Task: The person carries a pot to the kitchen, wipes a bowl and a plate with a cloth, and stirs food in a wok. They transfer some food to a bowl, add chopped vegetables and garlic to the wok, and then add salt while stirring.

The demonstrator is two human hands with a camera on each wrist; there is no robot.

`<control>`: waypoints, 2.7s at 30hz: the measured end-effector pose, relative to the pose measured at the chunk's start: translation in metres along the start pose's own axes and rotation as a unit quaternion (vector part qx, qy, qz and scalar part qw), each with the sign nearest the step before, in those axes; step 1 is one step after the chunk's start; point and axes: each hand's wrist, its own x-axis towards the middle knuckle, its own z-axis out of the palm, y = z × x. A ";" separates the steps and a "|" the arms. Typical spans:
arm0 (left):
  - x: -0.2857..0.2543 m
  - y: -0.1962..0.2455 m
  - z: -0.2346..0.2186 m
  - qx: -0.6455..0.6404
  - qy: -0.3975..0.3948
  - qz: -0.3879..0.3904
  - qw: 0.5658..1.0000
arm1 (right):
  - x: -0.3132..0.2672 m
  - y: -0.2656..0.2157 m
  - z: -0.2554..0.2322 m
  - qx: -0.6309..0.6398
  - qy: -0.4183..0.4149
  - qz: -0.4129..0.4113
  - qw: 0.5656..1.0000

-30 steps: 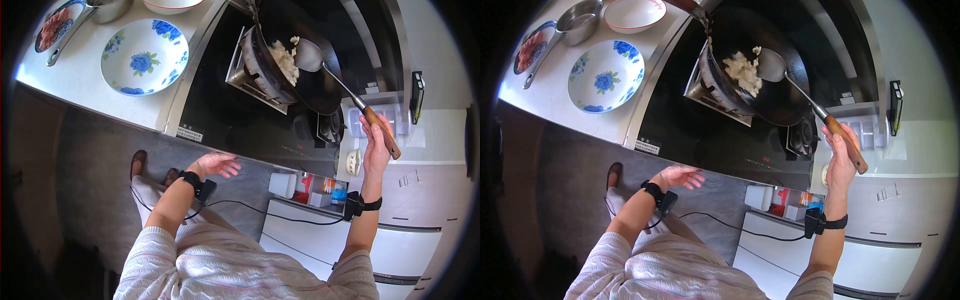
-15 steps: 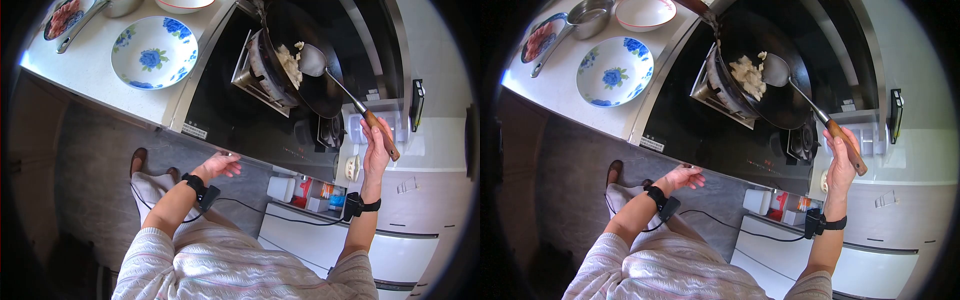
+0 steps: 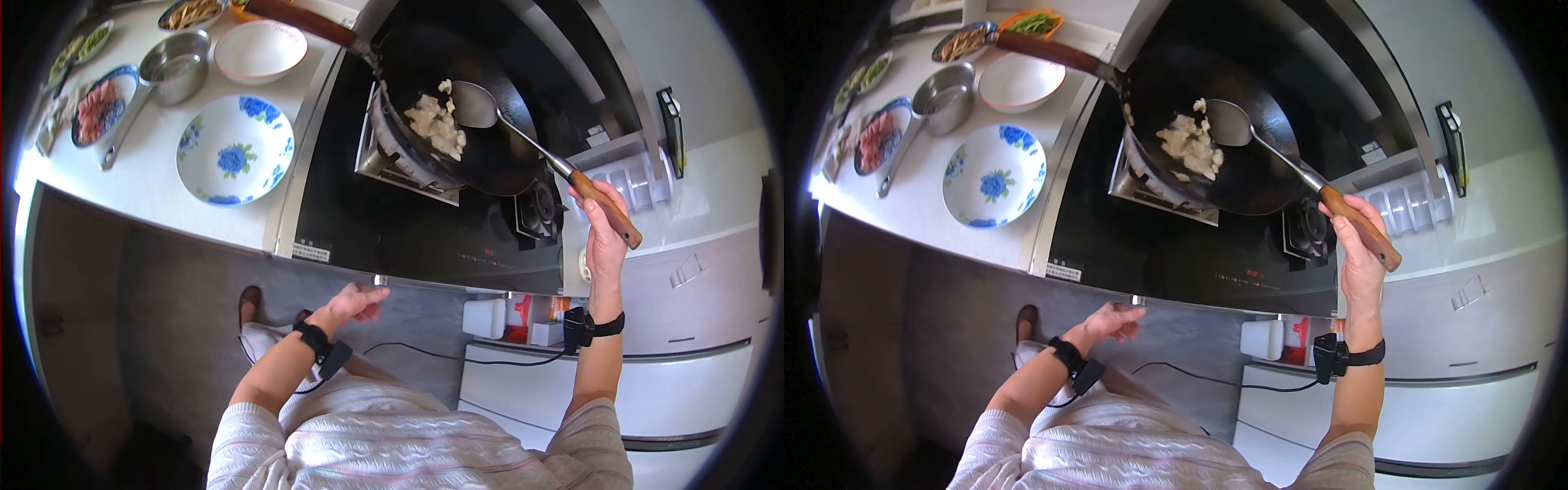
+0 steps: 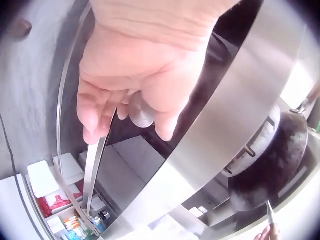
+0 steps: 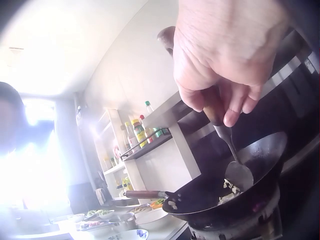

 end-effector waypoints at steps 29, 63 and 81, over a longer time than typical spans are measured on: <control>-0.236 0.132 -0.119 -0.003 0.242 0.273 0.931 | -0.005 0.013 -0.013 0.178 0.174 0.053 0.967; -0.205 0.146 -0.157 -0.083 0.262 0.332 0.902 | -0.028 -0.001 -0.012 0.220 0.150 0.055 0.962; -0.200 0.148 -0.161 -0.096 0.282 0.322 0.899 | -0.043 0.021 0.018 0.312 0.216 0.127 0.916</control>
